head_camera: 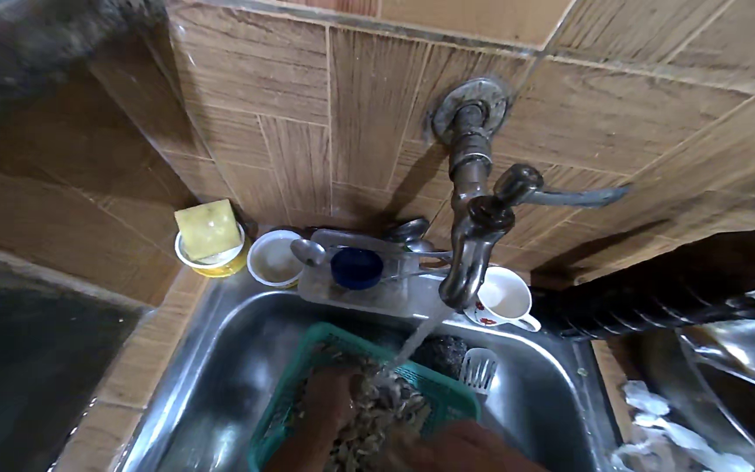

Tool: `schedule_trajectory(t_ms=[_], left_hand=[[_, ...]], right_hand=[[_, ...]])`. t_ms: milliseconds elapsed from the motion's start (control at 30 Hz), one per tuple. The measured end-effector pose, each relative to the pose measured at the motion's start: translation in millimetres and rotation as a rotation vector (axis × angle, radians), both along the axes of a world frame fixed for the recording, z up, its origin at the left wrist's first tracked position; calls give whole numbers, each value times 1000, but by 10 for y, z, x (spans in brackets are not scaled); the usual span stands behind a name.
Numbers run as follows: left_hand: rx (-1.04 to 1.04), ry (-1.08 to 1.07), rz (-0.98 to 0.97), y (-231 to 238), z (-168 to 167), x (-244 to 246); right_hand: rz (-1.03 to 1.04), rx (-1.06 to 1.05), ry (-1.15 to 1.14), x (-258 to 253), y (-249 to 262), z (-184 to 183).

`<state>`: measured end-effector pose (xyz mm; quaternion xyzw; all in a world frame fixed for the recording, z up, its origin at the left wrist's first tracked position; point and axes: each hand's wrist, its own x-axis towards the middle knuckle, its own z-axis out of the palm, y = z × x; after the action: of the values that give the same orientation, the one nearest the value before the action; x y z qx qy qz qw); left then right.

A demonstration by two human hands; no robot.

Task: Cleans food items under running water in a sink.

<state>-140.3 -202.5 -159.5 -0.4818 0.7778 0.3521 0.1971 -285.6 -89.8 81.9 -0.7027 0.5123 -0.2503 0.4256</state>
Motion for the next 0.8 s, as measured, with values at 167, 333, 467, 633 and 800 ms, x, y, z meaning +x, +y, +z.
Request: schedule_trajectory(t_ms=[167, 333, 467, 633, 800], left_hand=[[254, 3, -31, -228, 269, 53], [375, 153, -275, -149, 807, 150], [347, 87, -407, -81, 990, 61], [206, 18, -358, -145, 994, -97], [259, 526, -79, -271, 1007, -149]], right_hand=[[121, 581, 354, 90, -345, -1030], [-363, 647, 154, 50, -870, -1152], [-458, 652, -164, 96, -991, -975], [-576, 572, -352, 92, -992, -751], [-652, 445, -655, 154, -822, -548]])
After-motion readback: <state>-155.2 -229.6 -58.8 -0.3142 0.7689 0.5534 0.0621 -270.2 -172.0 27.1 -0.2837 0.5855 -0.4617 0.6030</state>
